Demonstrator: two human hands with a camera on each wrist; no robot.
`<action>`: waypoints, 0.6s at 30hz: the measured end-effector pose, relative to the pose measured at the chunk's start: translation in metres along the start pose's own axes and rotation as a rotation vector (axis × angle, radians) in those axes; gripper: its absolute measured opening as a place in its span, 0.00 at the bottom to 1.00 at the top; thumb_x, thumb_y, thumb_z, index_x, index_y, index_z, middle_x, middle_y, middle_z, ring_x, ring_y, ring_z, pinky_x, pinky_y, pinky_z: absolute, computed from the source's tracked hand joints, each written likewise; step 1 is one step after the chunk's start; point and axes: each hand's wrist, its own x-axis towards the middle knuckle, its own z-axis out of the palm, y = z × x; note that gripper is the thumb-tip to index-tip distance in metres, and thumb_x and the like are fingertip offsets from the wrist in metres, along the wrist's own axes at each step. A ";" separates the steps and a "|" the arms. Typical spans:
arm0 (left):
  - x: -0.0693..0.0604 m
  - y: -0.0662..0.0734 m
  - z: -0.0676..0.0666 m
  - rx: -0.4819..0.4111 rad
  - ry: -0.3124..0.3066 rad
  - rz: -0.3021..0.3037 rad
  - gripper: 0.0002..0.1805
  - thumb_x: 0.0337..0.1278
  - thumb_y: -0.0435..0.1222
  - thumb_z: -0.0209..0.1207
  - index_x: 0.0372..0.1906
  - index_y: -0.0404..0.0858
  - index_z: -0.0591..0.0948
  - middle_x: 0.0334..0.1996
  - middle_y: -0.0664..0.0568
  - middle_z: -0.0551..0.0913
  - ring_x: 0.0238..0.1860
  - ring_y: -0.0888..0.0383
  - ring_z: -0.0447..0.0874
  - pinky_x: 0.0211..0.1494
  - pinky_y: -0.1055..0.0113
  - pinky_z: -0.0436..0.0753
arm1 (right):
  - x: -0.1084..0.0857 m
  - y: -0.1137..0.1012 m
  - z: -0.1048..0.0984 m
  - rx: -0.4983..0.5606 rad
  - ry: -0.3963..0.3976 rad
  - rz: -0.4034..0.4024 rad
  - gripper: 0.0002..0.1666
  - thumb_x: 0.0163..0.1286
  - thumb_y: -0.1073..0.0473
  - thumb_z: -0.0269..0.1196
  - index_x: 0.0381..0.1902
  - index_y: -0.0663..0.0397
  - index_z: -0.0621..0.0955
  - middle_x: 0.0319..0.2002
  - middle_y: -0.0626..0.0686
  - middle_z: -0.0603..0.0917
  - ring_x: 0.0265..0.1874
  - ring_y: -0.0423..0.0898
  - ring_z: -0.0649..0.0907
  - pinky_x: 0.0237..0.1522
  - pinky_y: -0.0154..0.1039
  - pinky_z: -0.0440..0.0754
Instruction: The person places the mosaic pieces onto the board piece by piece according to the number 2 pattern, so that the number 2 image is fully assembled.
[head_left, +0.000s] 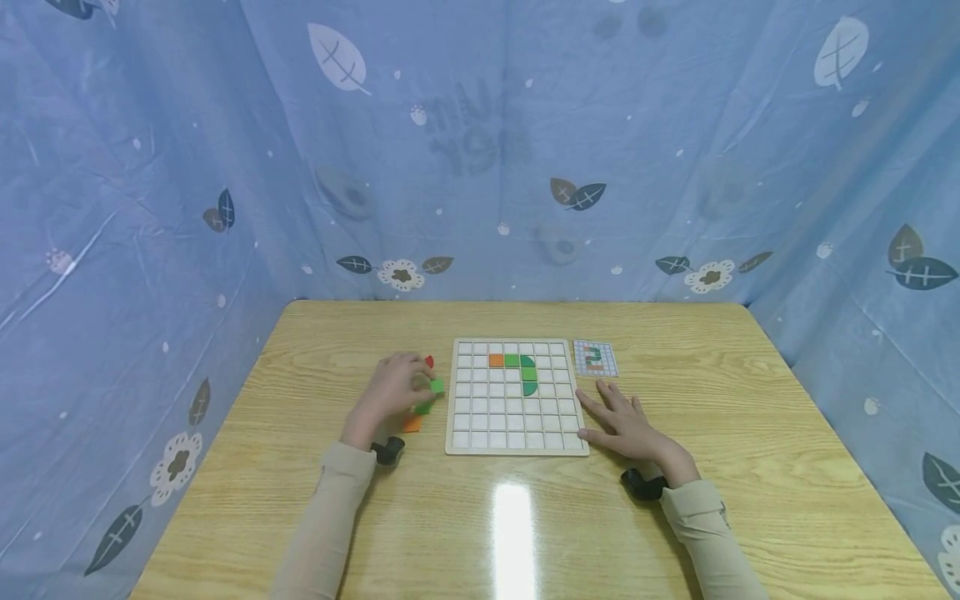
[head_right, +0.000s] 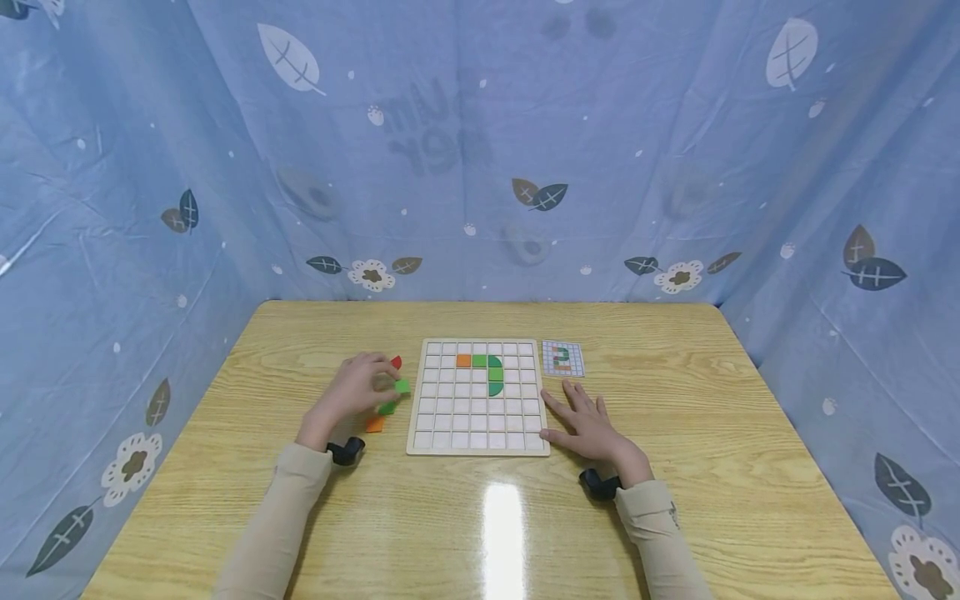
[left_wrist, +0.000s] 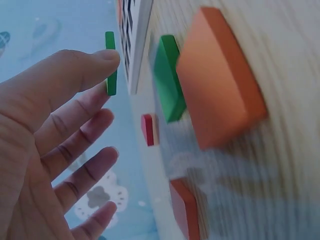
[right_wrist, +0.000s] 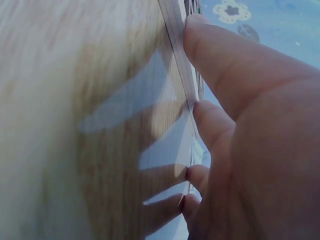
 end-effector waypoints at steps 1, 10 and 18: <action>0.001 0.001 0.001 0.003 -0.001 0.005 0.15 0.42 0.44 0.68 0.39 0.45 0.84 0.40 0.56 0.79 0.51 0.50 0.73 0.60 0.44 0.64 | 0.000 0.000 0.000 -0.002 0.001 0.000 0.40 0.66 0.44 0.56 0.71 0.49 0.57 0.71 0.67 0.45 0.69 0.68 0.42 0.61 0.70 0.31; 0.009 0.009 0.005 -0.005 -0.034 -0.007 0.16 0.42 0.47 0.69 0.40 0.47 0.83 0.47 0.55 0.79 0.55 0.51 0.71 0.64 0.44 0.61 | 0.000 0.000 -0.001 0.000 -0.004 -0.004 0.41 0.66 0.44 0.57 0.71 0.49 0.56 0.71 0.68 0.44 0.69 0.68 0.42 0.61 0.70 0.30; 0.017 0.017 0.011 0.010 -0.039 0.036 0.15 0.43 0.48 0.69 0.38 0.49 0.84 0.46 0.56 0.79 0.56 0.51 0.71 0.63 0.44 0.62 | 0.000 0.000 -0.001 -0.008 0.004 -0.013 0.40 0.67 0.44 0.56 0.71 0.50 0.57 0.71 0.68 0.45 0.69 0.69 0.43 0.60 0.70 0.31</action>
